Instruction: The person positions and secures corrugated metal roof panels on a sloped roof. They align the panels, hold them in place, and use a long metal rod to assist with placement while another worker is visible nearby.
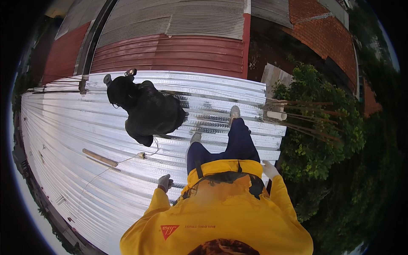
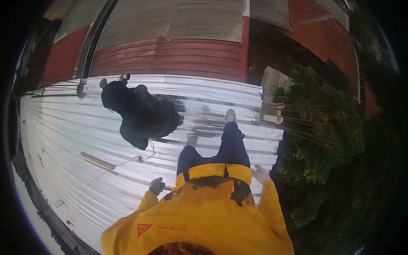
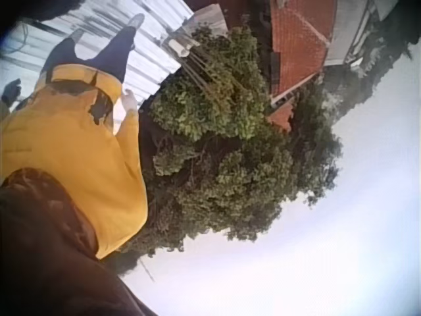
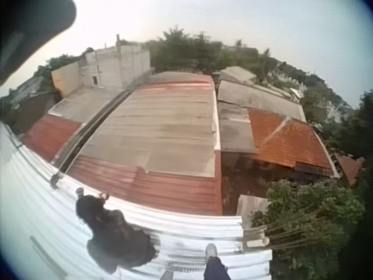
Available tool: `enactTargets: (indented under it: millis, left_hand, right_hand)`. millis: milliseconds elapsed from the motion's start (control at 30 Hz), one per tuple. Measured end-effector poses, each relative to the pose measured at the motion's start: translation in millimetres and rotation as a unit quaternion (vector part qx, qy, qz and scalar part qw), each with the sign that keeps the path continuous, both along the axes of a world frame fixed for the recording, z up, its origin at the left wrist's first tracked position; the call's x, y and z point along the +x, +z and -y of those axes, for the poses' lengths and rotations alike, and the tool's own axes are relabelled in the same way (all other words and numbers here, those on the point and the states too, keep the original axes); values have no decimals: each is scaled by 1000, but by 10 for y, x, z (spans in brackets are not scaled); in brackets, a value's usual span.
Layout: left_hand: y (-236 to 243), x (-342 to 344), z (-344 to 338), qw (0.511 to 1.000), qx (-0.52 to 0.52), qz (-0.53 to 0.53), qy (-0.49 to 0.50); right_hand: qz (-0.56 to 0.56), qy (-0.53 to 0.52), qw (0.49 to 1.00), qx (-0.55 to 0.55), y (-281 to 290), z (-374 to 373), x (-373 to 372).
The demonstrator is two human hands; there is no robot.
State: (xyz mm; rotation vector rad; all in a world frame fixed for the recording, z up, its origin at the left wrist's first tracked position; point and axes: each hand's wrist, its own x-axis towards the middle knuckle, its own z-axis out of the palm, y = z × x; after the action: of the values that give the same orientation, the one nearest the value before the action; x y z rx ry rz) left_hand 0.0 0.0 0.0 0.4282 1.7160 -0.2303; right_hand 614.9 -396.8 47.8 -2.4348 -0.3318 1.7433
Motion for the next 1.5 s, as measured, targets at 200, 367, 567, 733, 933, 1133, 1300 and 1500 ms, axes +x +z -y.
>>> enactTargets:
  millis: [200,367,567,733,933,1133,1300,1500]
  left_hand:
    - [366,1490,503,995,-67,21,-77]
    - [723,2480,53,997,44,53,-46]
    - [501,3495,-873,981,69,51,-175]
    - [-1480,3796,-1355,936,72,40,-342]
    - [-3998,4703,-2242,821,243,22,-517]
    - [-5263,5994,-3154,775,389,57,-494]
    - [-5769,6785,-3679,765,493,32,-414]
    - [-6168,7215,-4083,607,583,-1,-540]
  right_hand:
    - [21,4,999,24,904,-1517,2080]
    - [37,90,995,16,493,-1930,3184]
    - [21,64,992,103,-14,-2374,3638]
    - [62,288,953,68,-1057,-3226,3800]
    - [104,375,921,-4,-3360,-4245,3997]
    - [202,416,881,103,-5212,-5328,4230]
    - [256,397,867,156,-6111,-5969,4372]
    - [113,410,894,144,-6640,-6087,4503]
